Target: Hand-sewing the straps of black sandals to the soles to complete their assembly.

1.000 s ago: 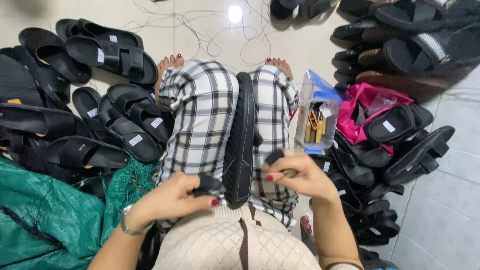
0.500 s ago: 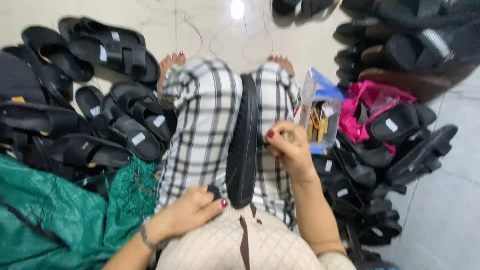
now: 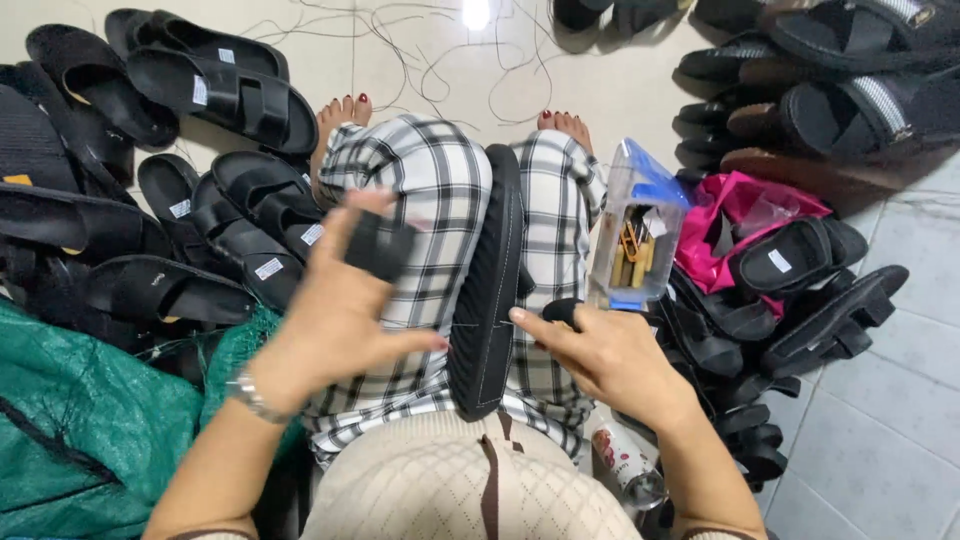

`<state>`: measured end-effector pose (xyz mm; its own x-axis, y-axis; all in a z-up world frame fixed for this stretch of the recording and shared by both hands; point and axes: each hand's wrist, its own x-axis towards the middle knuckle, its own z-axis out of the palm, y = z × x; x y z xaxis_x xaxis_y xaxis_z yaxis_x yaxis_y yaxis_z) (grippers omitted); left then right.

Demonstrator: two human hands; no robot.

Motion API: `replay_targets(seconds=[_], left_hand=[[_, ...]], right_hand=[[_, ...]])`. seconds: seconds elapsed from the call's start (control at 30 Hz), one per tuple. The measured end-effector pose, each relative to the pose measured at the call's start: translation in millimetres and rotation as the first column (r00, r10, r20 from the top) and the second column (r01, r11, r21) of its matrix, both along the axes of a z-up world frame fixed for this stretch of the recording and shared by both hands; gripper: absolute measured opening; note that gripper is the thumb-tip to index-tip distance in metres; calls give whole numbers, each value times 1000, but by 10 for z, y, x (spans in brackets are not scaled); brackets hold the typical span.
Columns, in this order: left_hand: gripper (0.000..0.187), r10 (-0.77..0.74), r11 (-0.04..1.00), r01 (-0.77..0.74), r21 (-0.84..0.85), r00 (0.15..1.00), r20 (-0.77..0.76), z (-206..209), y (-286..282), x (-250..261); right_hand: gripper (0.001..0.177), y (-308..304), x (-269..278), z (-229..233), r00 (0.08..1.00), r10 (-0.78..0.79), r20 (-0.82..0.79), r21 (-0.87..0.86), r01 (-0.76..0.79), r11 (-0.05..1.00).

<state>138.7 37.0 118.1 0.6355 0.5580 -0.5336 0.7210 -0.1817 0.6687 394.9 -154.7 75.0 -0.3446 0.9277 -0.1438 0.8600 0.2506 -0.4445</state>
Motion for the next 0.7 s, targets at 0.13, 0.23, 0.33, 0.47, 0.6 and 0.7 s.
replay_targets(seconds=[0.13,0.23,0.33,0.47,0.6,0.7], left_hand=[[139,-442,784,305,540,886,143,-657,-239,-63],[143,-478,739,327,588,871,116,-730,-252,-25],[143,-475,732,316,604,872,119,-788,-280,-29],[149,-483,704,296,646,866,130,-876,-316,-22],[137,-491,674,203,710,842,225,-901,-331,36],[133,-493,652,163,741,833,250,-929,-306,60]], right_hand=[[51,39,-25,-3,1000,12,15,11,-13,1000],[51,60,-27,14,1000,3,17,-1,-3,1000],[51,93,-33,50,1000,16,17,-10,-16,1000],[60,119,-75,156,995,14,100,-21,-12,1000],[58,193,-173,357,984,20,179,-137,5,991],[62,227,-143,263,993,53,102,-135,-39,990]])
